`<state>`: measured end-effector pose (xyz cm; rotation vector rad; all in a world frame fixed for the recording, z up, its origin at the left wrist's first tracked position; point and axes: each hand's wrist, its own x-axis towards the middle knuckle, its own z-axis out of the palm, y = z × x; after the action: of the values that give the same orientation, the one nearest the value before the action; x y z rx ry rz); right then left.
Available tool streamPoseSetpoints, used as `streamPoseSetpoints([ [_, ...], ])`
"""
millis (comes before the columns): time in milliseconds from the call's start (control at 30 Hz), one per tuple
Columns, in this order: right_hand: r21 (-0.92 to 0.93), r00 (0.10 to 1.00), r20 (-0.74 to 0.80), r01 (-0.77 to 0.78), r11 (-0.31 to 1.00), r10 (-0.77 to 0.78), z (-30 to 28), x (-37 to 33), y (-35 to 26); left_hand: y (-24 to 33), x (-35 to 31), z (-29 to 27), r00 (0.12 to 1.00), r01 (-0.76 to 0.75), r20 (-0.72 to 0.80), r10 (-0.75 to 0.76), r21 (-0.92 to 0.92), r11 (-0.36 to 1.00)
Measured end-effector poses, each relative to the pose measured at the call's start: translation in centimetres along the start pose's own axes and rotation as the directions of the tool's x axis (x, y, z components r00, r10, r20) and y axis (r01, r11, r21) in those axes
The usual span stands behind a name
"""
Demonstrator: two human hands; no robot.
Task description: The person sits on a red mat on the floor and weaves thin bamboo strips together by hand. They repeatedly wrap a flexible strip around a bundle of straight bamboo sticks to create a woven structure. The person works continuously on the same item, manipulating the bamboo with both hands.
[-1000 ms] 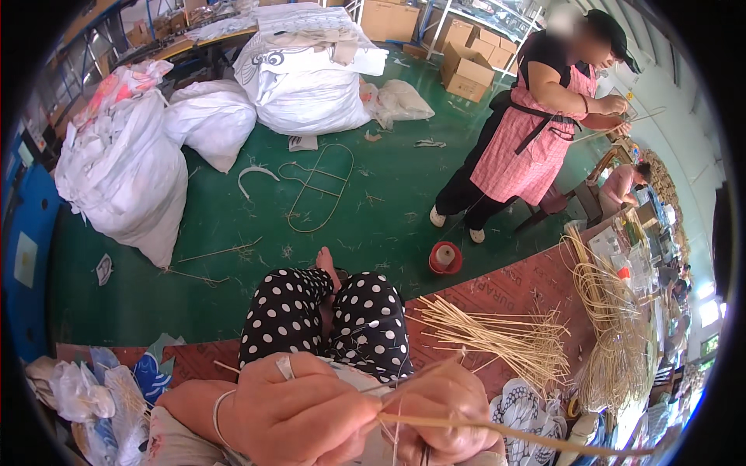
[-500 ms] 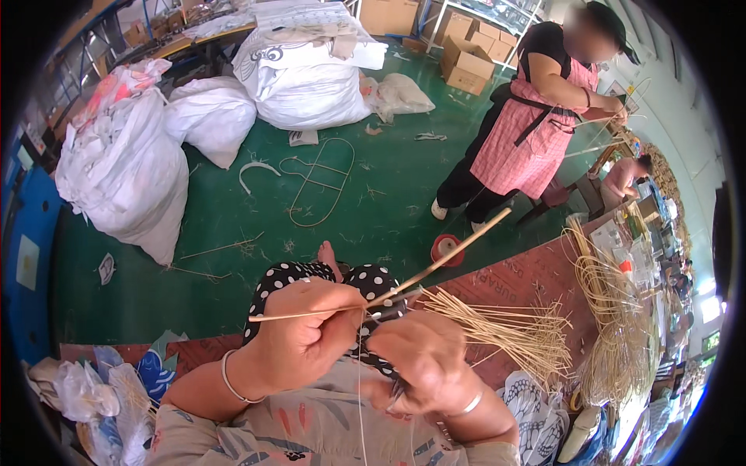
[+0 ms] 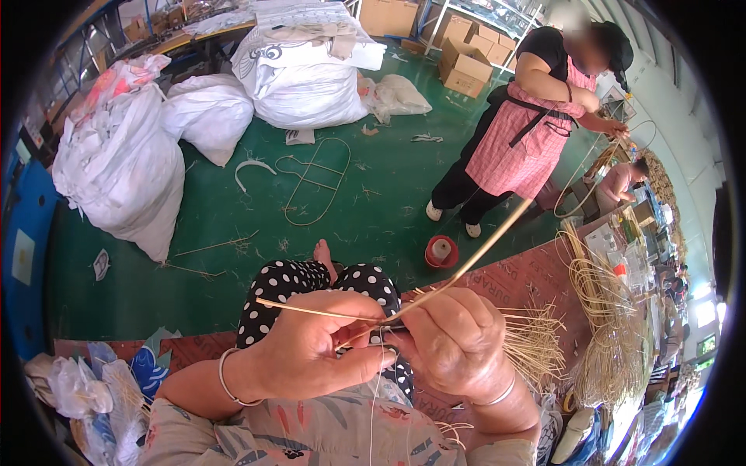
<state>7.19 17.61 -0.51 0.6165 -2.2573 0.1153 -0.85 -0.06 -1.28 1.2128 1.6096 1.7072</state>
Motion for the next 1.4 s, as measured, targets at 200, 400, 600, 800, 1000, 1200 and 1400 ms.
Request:
streamPoseSetpoints([
  [200,0.387,0.959,0.137,-0.281,0.878,0.246,1.1,0.3,1.3,-0.7,0.6,0.2,0.98,0.173,-0.075,-0.183,-0.121,0.978],
  [400,0.561,0.774,0.443,-0.633,0.534,0.452,1.9,-0.7,1.9,-3.2,0.8,-0.6,0.965,0.241,-0.067,-0.255,-0.168,0.956],
  [600,0.521,0.646,0.425,-0.748,0.412,0.635,4.7,-2.3,2.8,-7.6,-4.2,-1.6,0.966,0.208,-0.213,-0.147,0.304,0.93],
  [800,0.57,0.486,0.378,-0.793,0.216,0.788,7.5,-8.1,4.9,-10.8,-11.0,-8.2,0.762,0.404,-0.638,0.11,0.601,0.689],
  [1000,0.424,0.225,0.391,-0.905,0.042,0.892,9.4,-18.7,9.6,-16.5,-36.0,-17.5,0.281,0.937,-0.927,0.248,0.321,0.135],
  [1200,0.133,-0.092,0.198,-0.984,-0.119,0.976,7.0,-28.4,10.7,-16.7,-52.8,-18.7,-0.152,0.988,-0.965,0.214,-0.142,0.065],
  [1400,0.285,-0.452,-0.02,-0.857,-0.428,0.892,5.1,-42.0,9.6,-19.0,-57.4,-23.3,0.017,0.773,-0.982,-0.188,0.132,-0.62],
])
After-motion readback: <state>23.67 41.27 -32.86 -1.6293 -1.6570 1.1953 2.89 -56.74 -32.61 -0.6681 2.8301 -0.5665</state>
